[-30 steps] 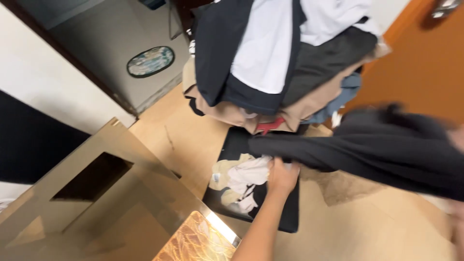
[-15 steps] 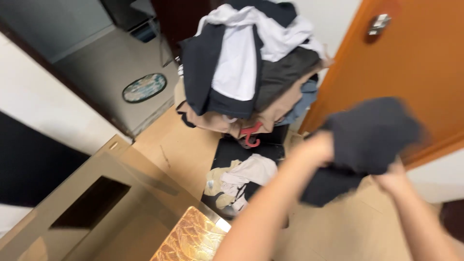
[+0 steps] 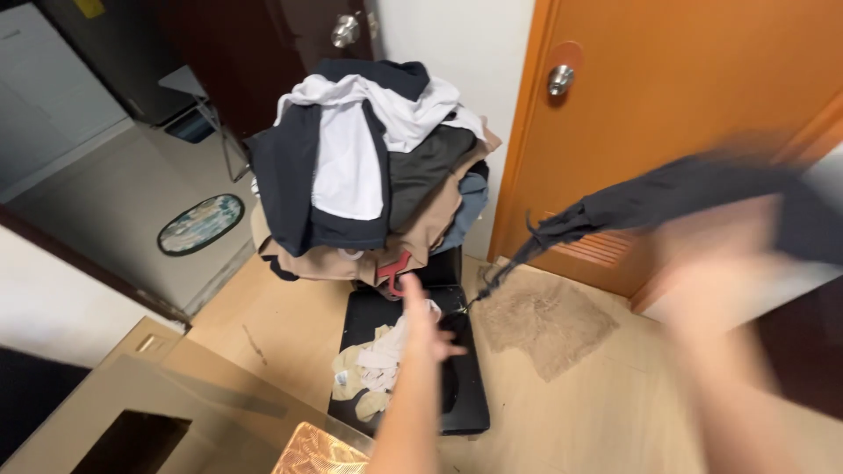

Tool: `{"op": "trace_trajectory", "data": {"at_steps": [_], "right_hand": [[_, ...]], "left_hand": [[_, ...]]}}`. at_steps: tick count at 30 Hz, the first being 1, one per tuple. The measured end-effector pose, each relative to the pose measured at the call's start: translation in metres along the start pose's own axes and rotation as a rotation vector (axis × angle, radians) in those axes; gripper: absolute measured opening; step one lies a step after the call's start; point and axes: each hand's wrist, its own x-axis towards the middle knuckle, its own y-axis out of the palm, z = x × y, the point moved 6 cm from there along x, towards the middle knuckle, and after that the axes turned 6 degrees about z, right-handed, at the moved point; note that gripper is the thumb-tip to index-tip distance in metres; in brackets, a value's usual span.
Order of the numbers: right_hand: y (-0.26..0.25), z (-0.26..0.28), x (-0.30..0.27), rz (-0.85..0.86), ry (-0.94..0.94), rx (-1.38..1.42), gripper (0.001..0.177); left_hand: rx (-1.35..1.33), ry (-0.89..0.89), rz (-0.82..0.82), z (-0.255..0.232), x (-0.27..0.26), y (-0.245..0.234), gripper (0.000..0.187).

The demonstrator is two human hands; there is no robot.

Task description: The person picks up a dress from a pile of clothes, spreads it on a table, and folds it into a rectangle. They then retrieve a shirt from the pile, shake it out, and fold it on the table before adding it to a stack.

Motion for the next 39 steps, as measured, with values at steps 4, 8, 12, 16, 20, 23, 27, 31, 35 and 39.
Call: {"op": "trace_trajectory", "data": {"at_steps": [4,8,12,16,20,23,27,31,35,39], "right_hand": [[0.073,-0.026,-0.018,0.265,0.135,0.185,0.059],[-0.009,-0.089,-0.018,0.435,0.204,0.258,0.066],[-0.098,-0.167,-0.023,0.445,0.227,0.129,0.062],[-0.126,-0.202,-0.018,0.487,0.225,-0.002,0.058],[-0.111,-0.209,-0.015,0.532,0.226,-0.134,0.054],[-0.103,-0.212,-0.014,0.545,0.231,-0.231,0.051],[-0.100,-0.158,-0.038,0.574,0.233,-0.371,0.047],[-0.044,0.053,-0.081,0.630,0.217,-0.509,0.043],[-0.004,0.086,-0.075,0.657,0.221,-0.644,0.039],[-0.026,-0.101,0.018,0.203,-0.147,-0.674,0.037]], "left_hand": [[0.475,0.491,0.340,0.044,0.064,0.095,0.108],[0.430,0.131,0.352,0.036,0.016,0.126,0.089],[0.689,0.341,0.798,0.024,-0.018,0.184,0.090],[0.904,0.298,0.875,0.042,-0.044,0.224,0.079],[1.414,0.467,0.757,-0.015,-0.088,0.225,0.069],[1.638,0.656,0.349,-0.087,-0.062,0.169,0.052],[0.691,0.567,0.240,-0.182,0.027,0.031,0.056],[0.555,0.440,0.022,-0.155,-0.015,0.025,0.072],[0.424,0.677,0.118,-0.034,0.025,0.104,0.069],[0.266,0.911,0.221,0.042,0.105,0.146,0.071]]}}
